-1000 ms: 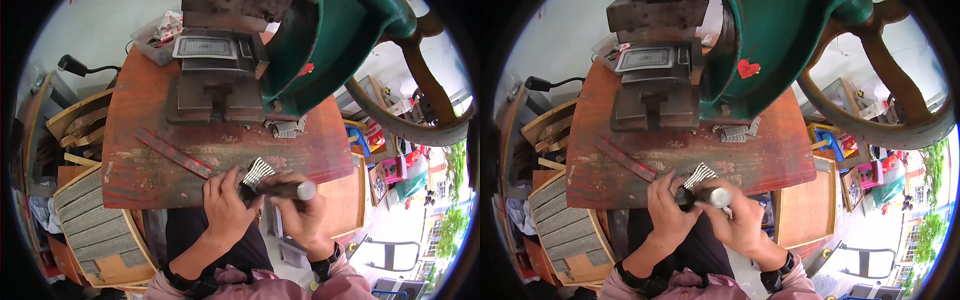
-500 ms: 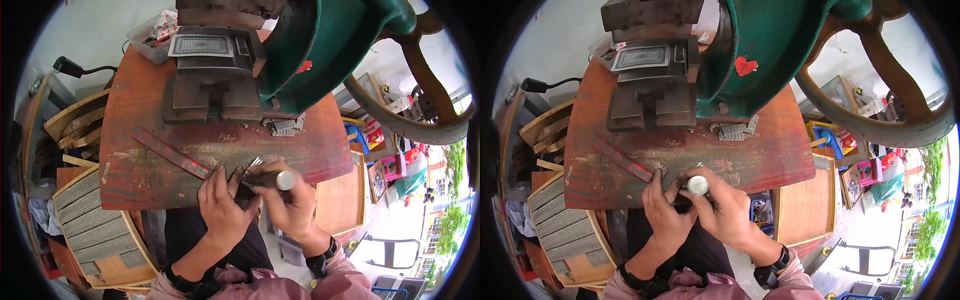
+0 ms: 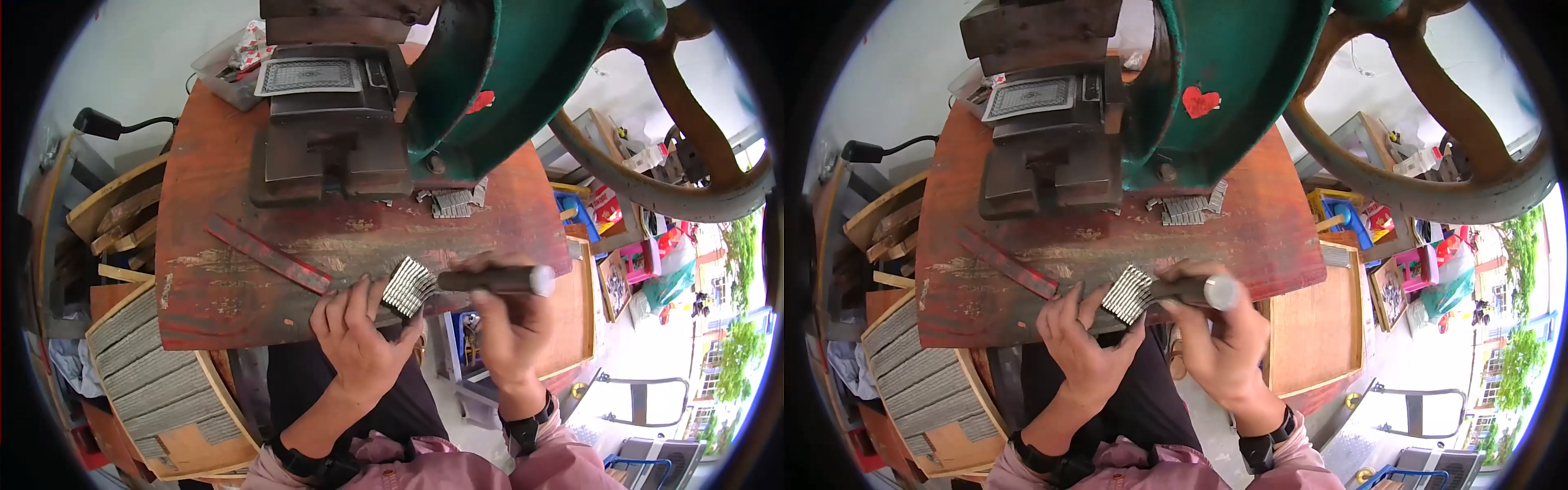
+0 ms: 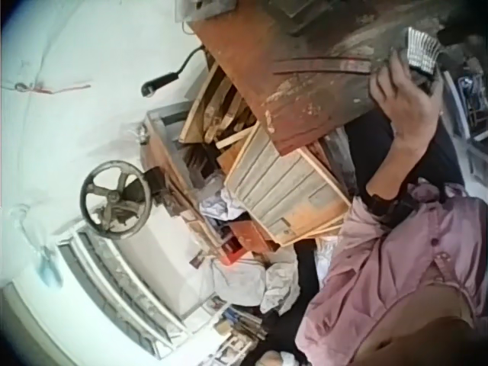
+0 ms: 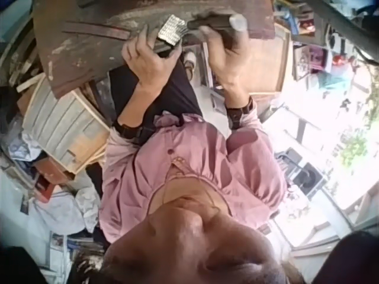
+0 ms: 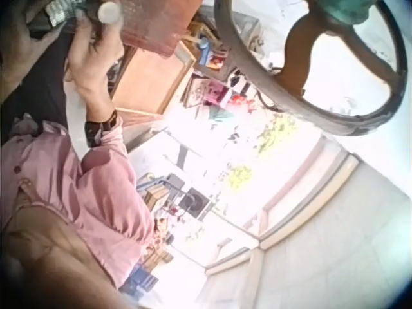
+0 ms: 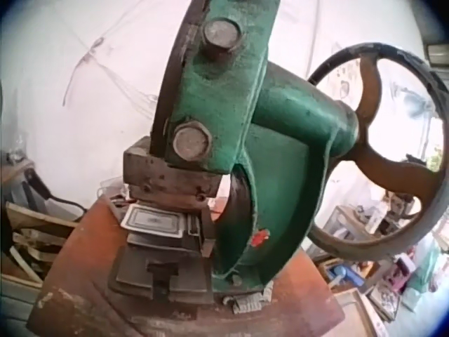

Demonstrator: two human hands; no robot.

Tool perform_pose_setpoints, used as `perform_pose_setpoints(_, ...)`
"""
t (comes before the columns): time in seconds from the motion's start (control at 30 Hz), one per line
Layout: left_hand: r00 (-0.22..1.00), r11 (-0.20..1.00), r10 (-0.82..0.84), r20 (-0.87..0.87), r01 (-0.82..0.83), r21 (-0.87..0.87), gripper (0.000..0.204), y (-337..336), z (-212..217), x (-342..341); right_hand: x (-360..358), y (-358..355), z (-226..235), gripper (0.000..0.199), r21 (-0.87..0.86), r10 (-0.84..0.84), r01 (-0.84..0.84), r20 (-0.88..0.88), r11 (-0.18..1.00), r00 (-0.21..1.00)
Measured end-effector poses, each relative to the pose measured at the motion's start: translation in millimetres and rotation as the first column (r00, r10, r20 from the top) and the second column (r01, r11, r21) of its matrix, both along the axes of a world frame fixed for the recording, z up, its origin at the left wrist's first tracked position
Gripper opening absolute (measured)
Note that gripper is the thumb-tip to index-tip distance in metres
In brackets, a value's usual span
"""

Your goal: Operating a manual press machine to flatten or shape metal components in a manufacturing environment.

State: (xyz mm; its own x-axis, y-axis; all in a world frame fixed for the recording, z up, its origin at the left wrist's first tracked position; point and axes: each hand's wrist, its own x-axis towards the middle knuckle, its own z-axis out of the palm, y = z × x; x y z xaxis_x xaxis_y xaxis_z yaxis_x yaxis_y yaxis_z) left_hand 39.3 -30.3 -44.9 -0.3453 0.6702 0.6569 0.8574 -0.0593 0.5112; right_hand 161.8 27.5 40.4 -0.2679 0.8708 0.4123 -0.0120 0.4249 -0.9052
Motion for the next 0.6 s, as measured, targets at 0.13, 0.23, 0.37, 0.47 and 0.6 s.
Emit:
perform_pose_setpoints(0.13, 1.0, 1.0, 0.001, -0.011, -0.002, -0.03, 0.069, 0, -1, -1, -11, 3, 9, 0.024, 0.167, 0.016, 0.011, -0.16, 0.986, 0.987)
perform_pose_setpoints(0.23, 0.998, 0.999, -0.028, 0.05, 0.03, -0.024, 0.066, -1, -1, 0, -8, 7, -19, 0.027, 0.017, 0.0, -0.004, 0.249, 1.0, 0.969)
perform_pose_setpoints(0.37, 1.0, 0.999, -0.003, 0.024, 0.004, -0.038, 0.069, -1, 0, 0, -8, 11, -1, 0.026, 0.191, -0.049, 0.021, 0.141, 0.981, 0.989)
perform_pose_setpoints(0.47, 1.0, 1.0, -0.014, 0.011, 0.014, -0.023, 0.07, -2, 0, -1, -13, 9, 4, 0.03, 0.215, -0.024, 0.001, 0.108, 0.977, 0.994)
perform_pose_setpoints(0.6, 0.999, 1.0, -0.014, 0.038, 0.015, -0.018, 0.069, -1, -3, 0, -17, 15, -22, 0.03, 0.105, -0.027, -0.01, 0.343, 0.994, 0.939)
